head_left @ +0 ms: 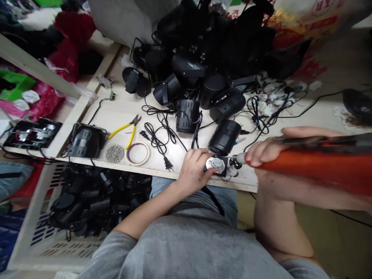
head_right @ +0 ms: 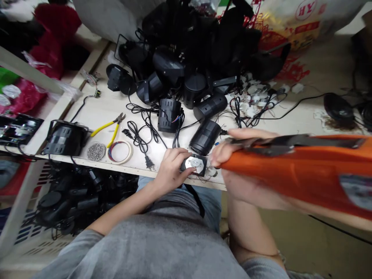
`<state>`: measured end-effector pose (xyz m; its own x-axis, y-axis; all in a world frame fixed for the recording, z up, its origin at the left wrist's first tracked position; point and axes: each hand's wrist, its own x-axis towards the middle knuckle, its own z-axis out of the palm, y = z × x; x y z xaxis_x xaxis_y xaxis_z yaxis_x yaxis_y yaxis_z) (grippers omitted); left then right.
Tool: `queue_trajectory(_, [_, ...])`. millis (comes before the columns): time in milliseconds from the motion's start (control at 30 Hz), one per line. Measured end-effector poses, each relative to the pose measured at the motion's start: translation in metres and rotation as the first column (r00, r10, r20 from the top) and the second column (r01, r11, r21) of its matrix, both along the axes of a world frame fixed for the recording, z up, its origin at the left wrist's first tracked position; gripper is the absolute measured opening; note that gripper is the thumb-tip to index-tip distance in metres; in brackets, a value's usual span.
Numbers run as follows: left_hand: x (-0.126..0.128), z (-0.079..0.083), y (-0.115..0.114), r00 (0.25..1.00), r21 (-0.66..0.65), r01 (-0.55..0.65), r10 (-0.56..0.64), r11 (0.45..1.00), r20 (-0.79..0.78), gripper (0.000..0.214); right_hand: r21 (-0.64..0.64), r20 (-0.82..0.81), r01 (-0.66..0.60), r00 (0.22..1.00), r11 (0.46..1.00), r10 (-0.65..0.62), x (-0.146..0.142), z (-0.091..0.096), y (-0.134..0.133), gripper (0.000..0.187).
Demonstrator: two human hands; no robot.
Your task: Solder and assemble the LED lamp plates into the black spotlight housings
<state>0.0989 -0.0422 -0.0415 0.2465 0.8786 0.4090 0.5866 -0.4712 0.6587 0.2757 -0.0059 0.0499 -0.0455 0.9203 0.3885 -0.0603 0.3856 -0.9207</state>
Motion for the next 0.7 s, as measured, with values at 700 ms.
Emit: queue_trajectory(700, [-0.003, 0.022, 0.020, 0.976, -0.050, 0.215, -0.217, 0.975, -0.032, 0.018, -0.140, -0.011, -0.031, 1.000, 0.990, 0.030, 0.000, -0.053, 0.006, 0.108])
